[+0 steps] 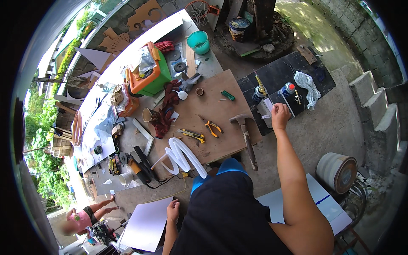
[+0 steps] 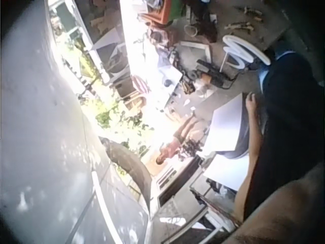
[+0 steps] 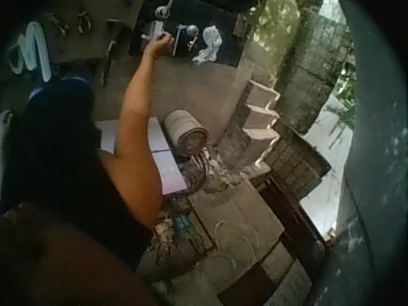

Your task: Fabricating a 3D channel letter by attaching a side wall strip to a letter face using glue.

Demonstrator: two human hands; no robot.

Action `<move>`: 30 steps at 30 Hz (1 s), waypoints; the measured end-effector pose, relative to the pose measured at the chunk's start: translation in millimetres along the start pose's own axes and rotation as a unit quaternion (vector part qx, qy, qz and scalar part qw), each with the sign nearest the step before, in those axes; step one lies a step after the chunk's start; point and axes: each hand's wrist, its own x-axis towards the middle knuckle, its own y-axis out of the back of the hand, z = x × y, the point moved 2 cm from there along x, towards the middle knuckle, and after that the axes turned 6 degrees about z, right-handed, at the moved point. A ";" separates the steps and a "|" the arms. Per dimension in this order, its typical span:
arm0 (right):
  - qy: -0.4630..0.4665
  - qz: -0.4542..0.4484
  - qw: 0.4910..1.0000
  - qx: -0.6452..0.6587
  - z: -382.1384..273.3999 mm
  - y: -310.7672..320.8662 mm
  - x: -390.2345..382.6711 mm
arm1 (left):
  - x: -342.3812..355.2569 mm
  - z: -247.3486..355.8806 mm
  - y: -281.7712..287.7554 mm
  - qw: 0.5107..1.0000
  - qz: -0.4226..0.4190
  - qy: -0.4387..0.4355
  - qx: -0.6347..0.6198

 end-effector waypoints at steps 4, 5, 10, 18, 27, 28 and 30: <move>-0.005 -0.008 1.000 0.001 0.9 0.0 0.4 | -0.2 -0.8 -1.5 1.000 0.001 0.001 -0.014; -0.005 -0.007 1.000 0.001 3.4 0.5 0.9 | 0.5 0.7 -2.4 1.000 -0.001 0.002 -0.015; -0.014 -0.011 1.000 -0.011 -0.9 4.4 5.1 | 8.8 -4.9 -4.4 1.000 -0.003 -0.002 -0.015; 0.030 -0.006 0.999 -0.018 -9.3 5.9 12.8 | -6.2 19.6 3.0 1.000 0.013 0.011 -0.007; 0.083 0.094 0.992 -0.004 -35.0 34.3 5.4 | 12.2 9.4 -36.8 0.999 0.014 0.029 0.014; 0.078 0.070 0.994 0.041 -51.0 28.0 1.9 | 10.5 5.7 -43.6 0.999 0.022 0.028 0.022; 0.124 0.037 0.988 0.083 -90.5 24.7 -8.9 | 11.3 1.5 -55.5 0.999 0.039 0.030 0.021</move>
